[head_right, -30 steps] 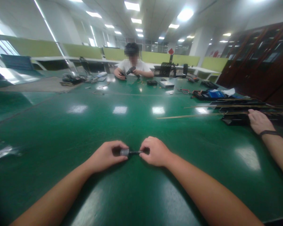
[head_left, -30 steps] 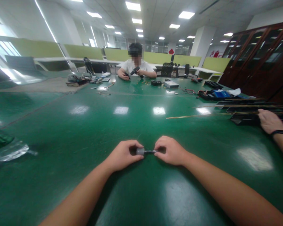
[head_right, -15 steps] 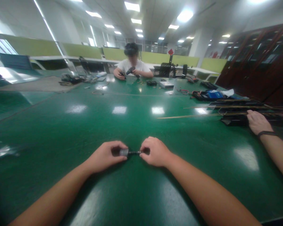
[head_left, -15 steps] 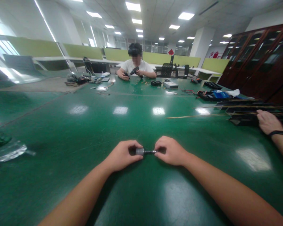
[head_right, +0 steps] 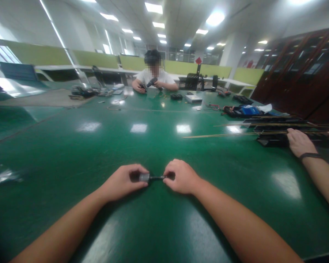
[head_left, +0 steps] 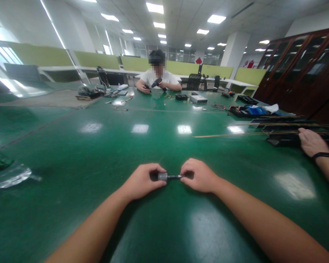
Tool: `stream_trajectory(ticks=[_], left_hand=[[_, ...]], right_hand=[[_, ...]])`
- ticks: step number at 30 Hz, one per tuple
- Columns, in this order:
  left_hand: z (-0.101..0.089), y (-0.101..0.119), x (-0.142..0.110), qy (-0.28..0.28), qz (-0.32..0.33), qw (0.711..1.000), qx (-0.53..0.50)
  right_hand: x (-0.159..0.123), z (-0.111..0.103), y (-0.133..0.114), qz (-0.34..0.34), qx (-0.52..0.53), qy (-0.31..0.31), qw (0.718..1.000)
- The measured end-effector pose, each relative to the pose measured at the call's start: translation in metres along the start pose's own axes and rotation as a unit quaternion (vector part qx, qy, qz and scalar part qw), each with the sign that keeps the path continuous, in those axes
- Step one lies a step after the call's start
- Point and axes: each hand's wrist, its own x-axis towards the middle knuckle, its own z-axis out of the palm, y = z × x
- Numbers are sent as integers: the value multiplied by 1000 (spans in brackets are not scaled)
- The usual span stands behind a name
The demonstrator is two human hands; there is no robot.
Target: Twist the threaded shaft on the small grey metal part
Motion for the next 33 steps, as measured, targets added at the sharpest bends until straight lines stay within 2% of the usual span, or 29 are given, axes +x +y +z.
stream_trajectory(ticks=[33], left_hand=[[0,0,0,-1,3,1000,7]], right_hand=[[-2,-9,7,-8,4,-17,1000]])
